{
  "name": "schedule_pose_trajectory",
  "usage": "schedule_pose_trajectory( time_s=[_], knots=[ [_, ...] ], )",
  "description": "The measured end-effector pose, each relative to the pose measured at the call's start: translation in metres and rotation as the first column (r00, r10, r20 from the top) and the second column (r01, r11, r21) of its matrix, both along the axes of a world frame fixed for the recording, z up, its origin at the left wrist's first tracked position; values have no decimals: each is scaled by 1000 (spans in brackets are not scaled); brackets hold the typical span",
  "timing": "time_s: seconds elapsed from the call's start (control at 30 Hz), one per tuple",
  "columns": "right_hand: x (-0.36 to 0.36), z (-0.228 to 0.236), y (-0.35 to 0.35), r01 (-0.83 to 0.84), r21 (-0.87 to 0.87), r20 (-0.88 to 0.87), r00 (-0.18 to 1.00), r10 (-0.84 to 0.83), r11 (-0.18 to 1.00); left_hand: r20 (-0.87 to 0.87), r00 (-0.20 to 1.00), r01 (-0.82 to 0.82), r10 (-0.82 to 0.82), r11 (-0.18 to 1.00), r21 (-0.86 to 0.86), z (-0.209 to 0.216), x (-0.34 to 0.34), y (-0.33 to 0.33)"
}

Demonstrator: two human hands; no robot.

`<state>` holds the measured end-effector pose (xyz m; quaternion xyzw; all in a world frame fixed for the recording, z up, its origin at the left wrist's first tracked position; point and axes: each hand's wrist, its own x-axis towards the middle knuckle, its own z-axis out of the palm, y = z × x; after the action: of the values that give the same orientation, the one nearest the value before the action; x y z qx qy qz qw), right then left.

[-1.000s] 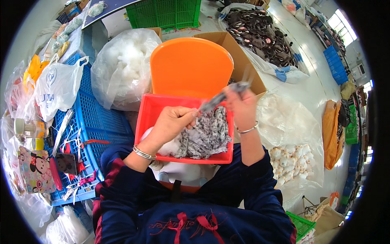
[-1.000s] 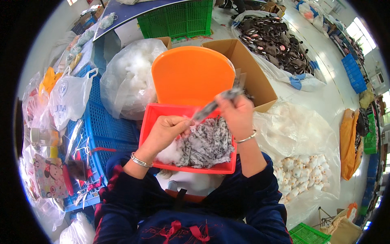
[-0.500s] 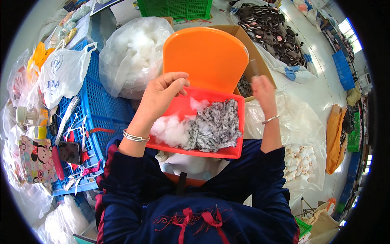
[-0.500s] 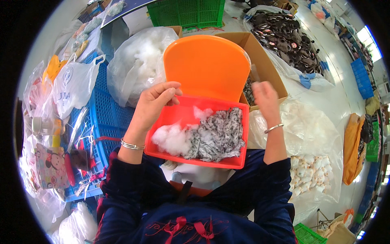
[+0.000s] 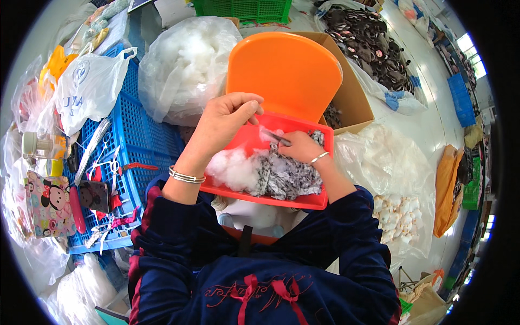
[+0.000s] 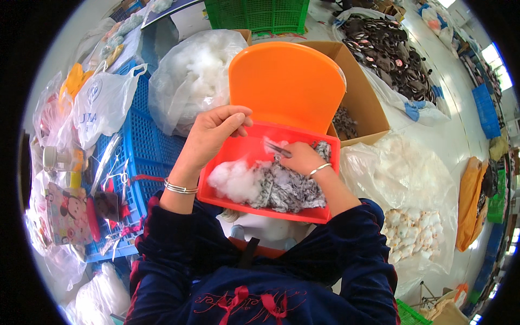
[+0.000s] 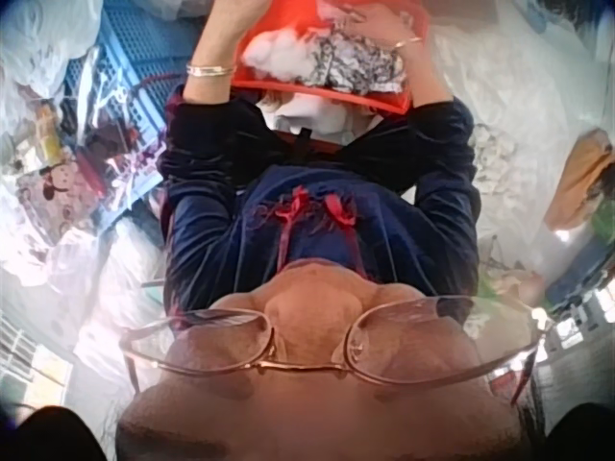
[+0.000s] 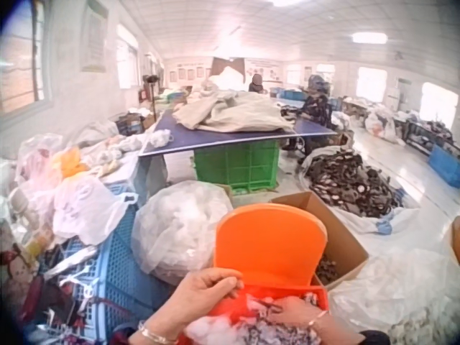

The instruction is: The person sits on the floor and uses a metal tool to push white stuffing into a patterned textile piece held in a red tray. The person repeatedly inserts the tool, adds more stuffing, and adjusts the textile to distribute the filling.

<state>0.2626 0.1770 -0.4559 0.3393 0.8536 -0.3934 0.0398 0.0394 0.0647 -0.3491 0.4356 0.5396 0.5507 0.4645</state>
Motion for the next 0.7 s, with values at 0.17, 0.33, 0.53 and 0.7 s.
schedule_pose_trajectory(
  time_s=[0.17,0.33,0.53,0.7],
  knots=[
    [16,12,6,78,-71,18,997,-77,994,-30,1000,10,-11,1000,-12,-4,2,5],
    [16,-32,-2,-105,257,110,991,79,961,-70,997,30,-35,998,-62,-4,2,3],
    [21,20,9,129,-199,14,992,-129,971,-51,998,34,-36,999,-40,-7,3,4],
    [12,-10,0,27,79,16,999,-29,996,-66,997,29,-33,998,-62,-4,3,3]
  ],
)
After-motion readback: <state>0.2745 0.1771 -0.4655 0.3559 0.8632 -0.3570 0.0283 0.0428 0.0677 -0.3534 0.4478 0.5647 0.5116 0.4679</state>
